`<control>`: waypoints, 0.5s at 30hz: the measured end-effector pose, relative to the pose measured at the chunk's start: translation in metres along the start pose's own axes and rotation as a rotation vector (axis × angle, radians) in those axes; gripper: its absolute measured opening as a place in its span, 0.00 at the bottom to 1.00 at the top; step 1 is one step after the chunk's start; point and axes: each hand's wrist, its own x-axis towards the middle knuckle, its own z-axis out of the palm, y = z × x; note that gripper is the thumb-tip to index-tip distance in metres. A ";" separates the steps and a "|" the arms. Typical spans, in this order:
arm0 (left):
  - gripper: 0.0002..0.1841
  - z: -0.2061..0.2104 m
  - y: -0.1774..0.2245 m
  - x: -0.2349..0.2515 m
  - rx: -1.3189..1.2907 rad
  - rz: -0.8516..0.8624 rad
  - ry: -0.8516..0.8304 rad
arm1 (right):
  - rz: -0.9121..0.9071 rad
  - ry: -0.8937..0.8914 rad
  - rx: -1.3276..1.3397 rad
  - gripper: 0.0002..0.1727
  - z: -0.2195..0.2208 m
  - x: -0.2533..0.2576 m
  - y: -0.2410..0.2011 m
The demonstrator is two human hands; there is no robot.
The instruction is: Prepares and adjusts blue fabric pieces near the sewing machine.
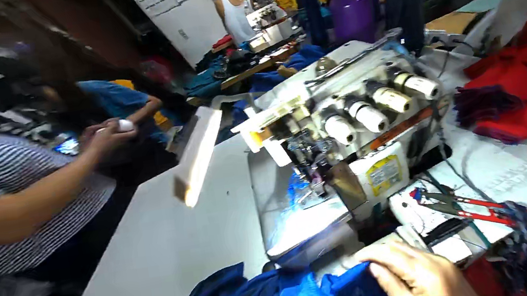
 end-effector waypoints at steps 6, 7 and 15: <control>0.10 -0.002 -0.011 -0.015 0.293 -0.101 -0.023 | -0.165 0.187 -0.090 0.08 -0.002 0.024 -0.008; 0.10 -0.007 -0.013 -0.016 0.283 -0.154 -0.046 | -0.161 0.179 -0.087 0.09 -0.002 0.025 -0.011; 0.11 -0.024 -0.024 -0.028 -0.430 -0.313 -0.061 | -0.098 -0.047 0.231 0.08 0.003 0.018 -0.027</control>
